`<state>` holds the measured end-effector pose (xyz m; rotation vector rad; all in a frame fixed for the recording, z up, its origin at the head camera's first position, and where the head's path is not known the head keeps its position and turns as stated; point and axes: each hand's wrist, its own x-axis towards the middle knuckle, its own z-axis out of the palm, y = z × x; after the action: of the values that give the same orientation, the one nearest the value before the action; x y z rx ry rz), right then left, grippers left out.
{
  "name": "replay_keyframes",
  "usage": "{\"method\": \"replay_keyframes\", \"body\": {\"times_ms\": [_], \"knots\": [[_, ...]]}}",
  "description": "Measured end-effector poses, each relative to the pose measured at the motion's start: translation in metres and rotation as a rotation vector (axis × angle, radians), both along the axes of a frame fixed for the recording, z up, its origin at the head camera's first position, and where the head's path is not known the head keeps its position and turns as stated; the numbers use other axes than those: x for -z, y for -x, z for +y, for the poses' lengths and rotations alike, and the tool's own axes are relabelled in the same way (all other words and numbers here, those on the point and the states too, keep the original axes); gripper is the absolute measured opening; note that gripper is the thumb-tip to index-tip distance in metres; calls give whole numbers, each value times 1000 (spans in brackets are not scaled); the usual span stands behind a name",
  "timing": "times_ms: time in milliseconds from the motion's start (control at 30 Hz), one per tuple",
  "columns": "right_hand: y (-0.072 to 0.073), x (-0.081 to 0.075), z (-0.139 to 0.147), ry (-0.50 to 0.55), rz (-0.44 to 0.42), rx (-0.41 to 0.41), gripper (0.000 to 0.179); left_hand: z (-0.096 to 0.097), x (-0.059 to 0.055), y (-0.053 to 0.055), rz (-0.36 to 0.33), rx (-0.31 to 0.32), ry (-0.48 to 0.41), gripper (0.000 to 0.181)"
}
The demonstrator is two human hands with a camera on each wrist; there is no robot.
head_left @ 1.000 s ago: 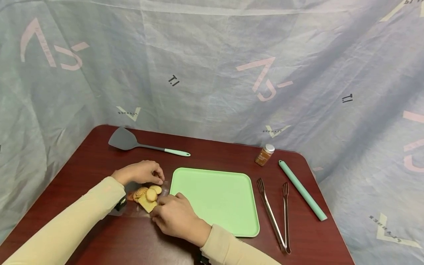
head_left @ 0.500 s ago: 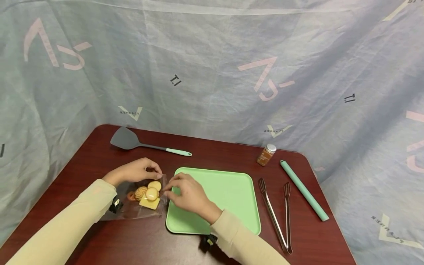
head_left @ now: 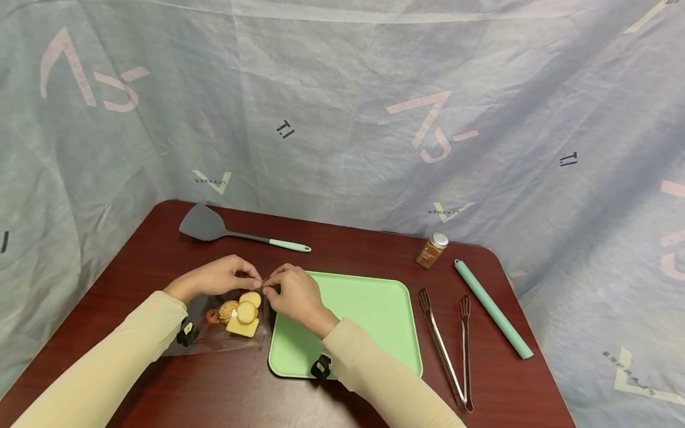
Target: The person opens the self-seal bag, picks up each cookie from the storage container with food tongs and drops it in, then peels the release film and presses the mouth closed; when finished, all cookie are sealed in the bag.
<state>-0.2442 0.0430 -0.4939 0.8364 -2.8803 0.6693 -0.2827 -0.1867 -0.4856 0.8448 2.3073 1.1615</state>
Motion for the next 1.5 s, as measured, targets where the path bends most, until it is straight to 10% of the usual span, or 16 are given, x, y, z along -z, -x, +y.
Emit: {"method": "replay_keyframes", "body": {"times_ms": [1100,1500], "knots": [[-9,14,15,51,110,62,8,5,-5,-2,76,16,34,14],[-79,5,50,-33,321,-203,6,3,-4,-4,50,-22,-31,17]]}}
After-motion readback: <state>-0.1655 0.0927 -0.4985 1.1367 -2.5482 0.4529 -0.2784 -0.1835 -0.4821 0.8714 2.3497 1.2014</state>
